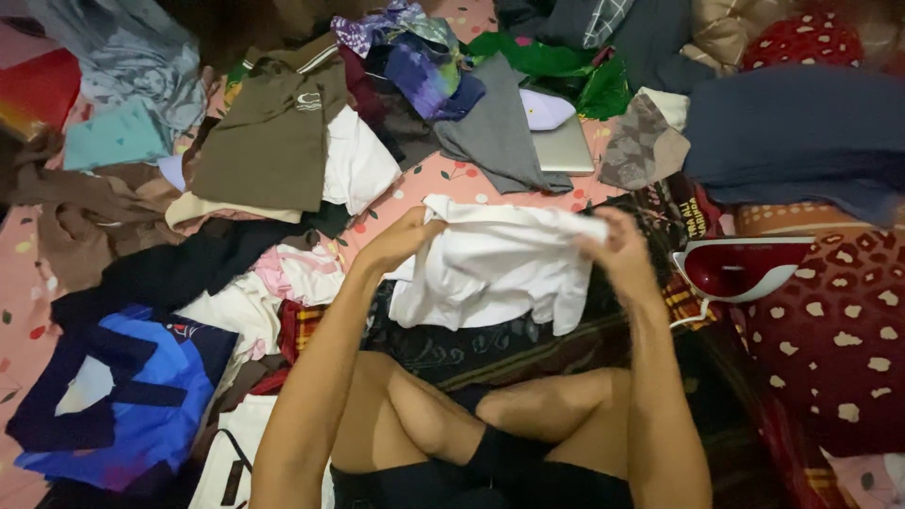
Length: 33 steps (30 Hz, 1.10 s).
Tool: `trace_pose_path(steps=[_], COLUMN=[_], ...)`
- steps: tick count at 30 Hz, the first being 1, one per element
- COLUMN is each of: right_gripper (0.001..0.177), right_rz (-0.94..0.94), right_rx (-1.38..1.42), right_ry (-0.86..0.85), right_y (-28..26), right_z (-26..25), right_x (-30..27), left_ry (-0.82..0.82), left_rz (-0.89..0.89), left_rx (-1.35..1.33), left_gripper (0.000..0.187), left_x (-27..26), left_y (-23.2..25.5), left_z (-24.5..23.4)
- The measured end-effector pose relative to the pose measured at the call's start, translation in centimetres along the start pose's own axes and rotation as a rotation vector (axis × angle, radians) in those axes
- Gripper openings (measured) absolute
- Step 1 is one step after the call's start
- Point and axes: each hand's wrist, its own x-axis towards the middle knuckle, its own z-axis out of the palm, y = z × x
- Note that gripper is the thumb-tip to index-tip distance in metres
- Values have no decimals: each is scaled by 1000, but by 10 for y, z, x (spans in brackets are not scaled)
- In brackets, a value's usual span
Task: The person unfolds a white t-shirt, lays it flat on a bed, and irons the front surface with a handheld iron. The person smooths the fabric with their hands before and during ironing, then continues to iron the shirt's front area.
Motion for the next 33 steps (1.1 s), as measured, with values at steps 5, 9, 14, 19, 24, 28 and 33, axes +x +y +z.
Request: trace_pose_path(steps=[5, 9, 14, 19, 24, 28, 33], right_gripper=[47, 16, 10, 11, 10, 10, 10], right_rz=[56, 219, 106, 350, 388, 365, 333], right_rx=[-347, -345, -41, 212, 481, 571, 475], right_ry=[-400, -334, -254, -157, 26, 86, 18], right_y=[52, 79, 30, 46, 74, 27, 53], right_z=[11, 9, 8, 11, 2, 7, -27], right_x=[-11, -1, -1, 3, 16, 7, 27], left_ry=[86, 65, 105, 52, -212, -170, -152], left_rz=[-103, -275, -500, -686, -591, -632, -154], left_rx=[-92, -77, -254, -434, -81, -185, -243], left_gripper=[27, 51, 92, 66, 24, 30, 47], left_x=[-20, -25, -68, -47, -10, -42, -51], left_y=[59, 66, 103, -39, -165, -66, 49], left_z=[40, 40, 57, 36, 8, 32, 36])
